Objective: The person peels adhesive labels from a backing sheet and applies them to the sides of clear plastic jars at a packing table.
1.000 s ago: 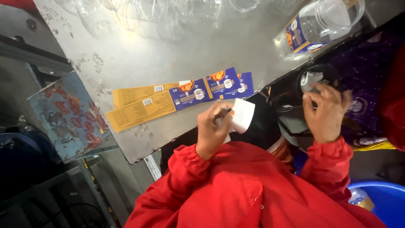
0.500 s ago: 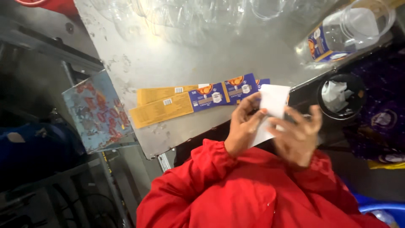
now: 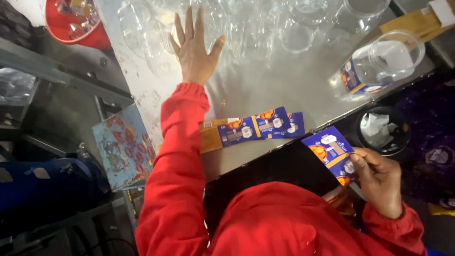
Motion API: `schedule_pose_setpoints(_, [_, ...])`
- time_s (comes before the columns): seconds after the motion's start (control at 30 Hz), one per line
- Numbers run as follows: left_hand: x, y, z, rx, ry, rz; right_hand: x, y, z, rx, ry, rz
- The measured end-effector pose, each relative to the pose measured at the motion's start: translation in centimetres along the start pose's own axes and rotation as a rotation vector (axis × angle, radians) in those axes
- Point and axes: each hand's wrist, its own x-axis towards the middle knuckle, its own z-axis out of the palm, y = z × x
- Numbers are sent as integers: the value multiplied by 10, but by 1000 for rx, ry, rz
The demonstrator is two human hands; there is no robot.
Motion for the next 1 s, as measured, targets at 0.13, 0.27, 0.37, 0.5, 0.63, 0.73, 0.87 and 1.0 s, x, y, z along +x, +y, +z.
schedule_pose_setpoints(0.13, [-1, -9, -4, 95, -179, -157, 7, -7, 3, -37, -29, -59])
schedule_pose_setpoints(0.27, [-40, -27, 3, 19, -2, -256, 11, -12, 0, -96, 10, -55])
schedule_pose_setpoints(0.37, [-69, -52, 16, -124, 343, -243, 13, -14, -4, -136, 17, -41])
schedule_pose_setpoints(0.5, [-90, -73, 6, -534, 348, -494, 13, -15, -8, -215, -1, -156])
schedule_pose_setpoints(0.63, [-116, -15, -37, -668, 296, -500, 15, 10, -21, -348, -23, -160])
schedule_pose_setpoints(0.73, [-146, 47, -86, -1122, -50, -319, 19, 46, -42, -299, -28, 2])
schedule_pose_setpoints(0.87, [-160, 105, -107, -1034, -580, -88, 32, 63, -68, 51, -17, 459])
schedule_pose_setpoints(1.0, [-164, 129, -97, -976, -987, 164, 35, 0, -80, -186, -316, 249])
